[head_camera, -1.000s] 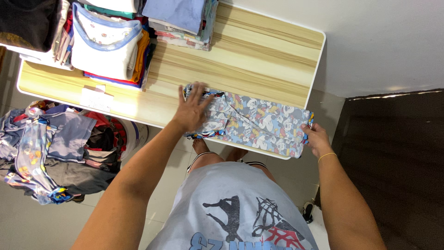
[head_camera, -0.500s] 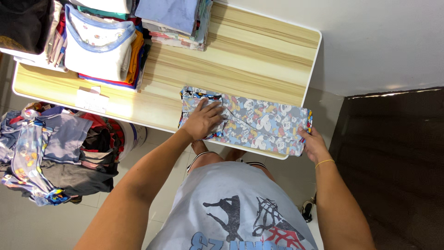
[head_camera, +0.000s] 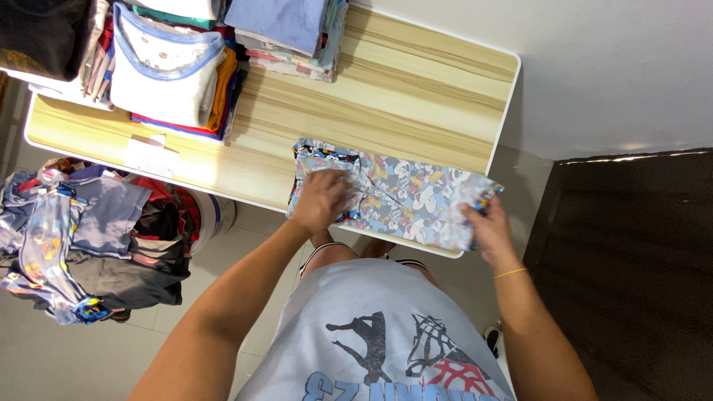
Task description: The person folds clothes by hand on a table, including a blue shirt, a patterned shirt, and a pair of dark trousers, then places each folded item onto a stack of folded laundry.
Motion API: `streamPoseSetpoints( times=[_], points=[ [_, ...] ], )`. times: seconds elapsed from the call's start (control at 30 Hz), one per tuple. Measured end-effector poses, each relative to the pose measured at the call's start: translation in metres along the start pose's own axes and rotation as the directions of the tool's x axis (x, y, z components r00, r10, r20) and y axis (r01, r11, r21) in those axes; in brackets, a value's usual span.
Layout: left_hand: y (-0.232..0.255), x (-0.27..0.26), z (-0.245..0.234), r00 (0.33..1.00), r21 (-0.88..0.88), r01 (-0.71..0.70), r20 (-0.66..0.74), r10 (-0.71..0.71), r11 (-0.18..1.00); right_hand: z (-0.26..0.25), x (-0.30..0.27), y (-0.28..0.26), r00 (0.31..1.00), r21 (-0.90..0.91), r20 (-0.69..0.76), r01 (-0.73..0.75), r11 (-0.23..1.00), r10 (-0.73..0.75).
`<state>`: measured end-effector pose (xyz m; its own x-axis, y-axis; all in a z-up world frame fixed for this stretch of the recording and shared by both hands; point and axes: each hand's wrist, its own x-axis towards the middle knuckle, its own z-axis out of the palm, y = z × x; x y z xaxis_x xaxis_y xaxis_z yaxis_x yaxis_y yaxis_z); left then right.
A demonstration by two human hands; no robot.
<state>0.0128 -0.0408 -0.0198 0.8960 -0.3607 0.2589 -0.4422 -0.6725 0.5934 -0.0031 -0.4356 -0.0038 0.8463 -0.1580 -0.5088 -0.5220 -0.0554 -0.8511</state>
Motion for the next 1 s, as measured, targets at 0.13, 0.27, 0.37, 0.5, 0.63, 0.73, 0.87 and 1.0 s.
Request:
streamPoseSetpoints(
  times=[0.13,0.27,0.37,0.5,0.63,0.73,0.87,1.0],
  points=[
    [-0.011,-0.013,-0.014,0.976,0.005,0.214,-0.033,-0.214,0.977,0.074,-0.007,-0.031,0.999,-0.219,0.05,0.009,0.976,0.002],
    [-0.015,-0.019,-0.018,0.956,-0.011,0.292,-0.005,-0.292,0.956,0.146,0.0,-0.037,0.984,-0.527,0.176,0.077,0.846,0.02],
    [-0.013,-0.021,-0.02,0.958,0.004,0.287,-0.01,-0.287,0.958,0.18,0.013,-0.027,0.948,-0.686,0.297,0.296,0.664,-0.115],
    [-0.013,-0.024,-0.027,0.963,-0.02,0.269,-0.015,-0.27,0.963,0.185,0.007,-0.026,0.966,-0.509,0.24,0.046,0.86,0.091],
    [-0.016,-0.032,-0.037,0.958,-0.068,0.285,-0.016,-0.287,0.956,0.142,0.0,-0.02,0.987,-0.621,0.109,0.159,0.767,-0.116],
    [-0.015,-0.035,-0.045,0.933,-0.146,0.358,0.014,-0.36,0.922,0.112,0.006,-0.001,0.862,-0.812,0.039,0.322,0.487,-0.505],
    [-0.012,-0.035,-0.049,0.903,-0.24,0.428,0.069,-0.424,0.872,0.098,0.02,0.03,0.988,-0.515,-0.148,-0.12,0.849,0.05],
    [-0.013,-0.033,-0.044,0.852,-0.353,0.52,0.149,-0.502,0.778,0.093,0.02,0.029,0.974,-0.209,-0.03,-0.224,0.952,0.222]
  ],
)
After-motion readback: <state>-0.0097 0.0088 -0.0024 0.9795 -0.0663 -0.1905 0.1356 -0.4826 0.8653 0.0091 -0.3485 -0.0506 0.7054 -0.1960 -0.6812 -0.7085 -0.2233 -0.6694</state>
